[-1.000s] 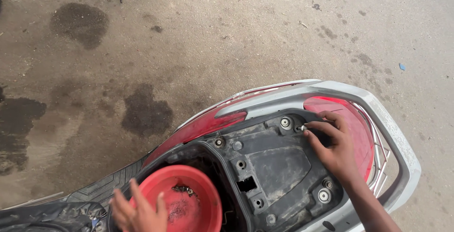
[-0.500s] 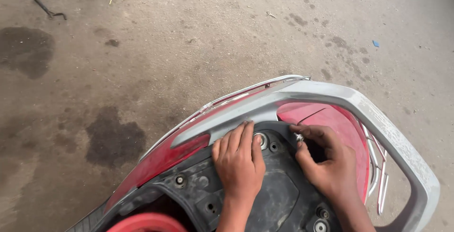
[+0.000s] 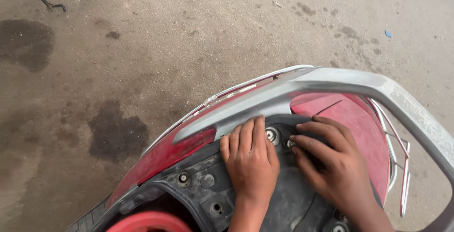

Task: The person is unscrewing and organizing bolts from a red scooter.

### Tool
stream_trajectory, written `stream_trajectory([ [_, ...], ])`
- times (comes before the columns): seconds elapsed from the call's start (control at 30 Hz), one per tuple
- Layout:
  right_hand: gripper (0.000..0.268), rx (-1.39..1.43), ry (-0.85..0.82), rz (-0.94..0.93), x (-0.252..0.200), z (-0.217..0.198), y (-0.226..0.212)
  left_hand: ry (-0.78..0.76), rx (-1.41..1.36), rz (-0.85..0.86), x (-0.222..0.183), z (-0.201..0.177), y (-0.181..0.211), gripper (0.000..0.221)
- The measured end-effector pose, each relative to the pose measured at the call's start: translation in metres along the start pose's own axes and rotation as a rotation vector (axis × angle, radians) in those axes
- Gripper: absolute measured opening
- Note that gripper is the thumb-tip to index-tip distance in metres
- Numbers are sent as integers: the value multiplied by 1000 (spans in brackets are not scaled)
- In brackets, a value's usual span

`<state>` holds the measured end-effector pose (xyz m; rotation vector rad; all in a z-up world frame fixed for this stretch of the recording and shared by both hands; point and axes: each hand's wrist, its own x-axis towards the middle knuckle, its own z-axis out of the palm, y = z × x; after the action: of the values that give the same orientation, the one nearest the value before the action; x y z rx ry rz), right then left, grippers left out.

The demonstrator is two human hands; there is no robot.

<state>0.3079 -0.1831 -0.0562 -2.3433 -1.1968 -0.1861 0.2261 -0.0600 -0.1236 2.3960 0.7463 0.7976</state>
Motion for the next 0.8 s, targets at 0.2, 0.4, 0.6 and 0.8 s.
stream_trajectory([
  [0.2,24,5,-42,10,-8,-4,0,-18,-18,22,-9,0,-3,35],
  [0.4,25,47,-34,-44,-8,-5,3,5,40,74,-9,2,-8,34],
  [0.6,22,69,-25,-4,-4,-5,3,29,55,99,-7,6,-7,33],
  [0.8,26,27,-64,-64,2,-10,4,12,29,99,-2,1,-4,32],
])
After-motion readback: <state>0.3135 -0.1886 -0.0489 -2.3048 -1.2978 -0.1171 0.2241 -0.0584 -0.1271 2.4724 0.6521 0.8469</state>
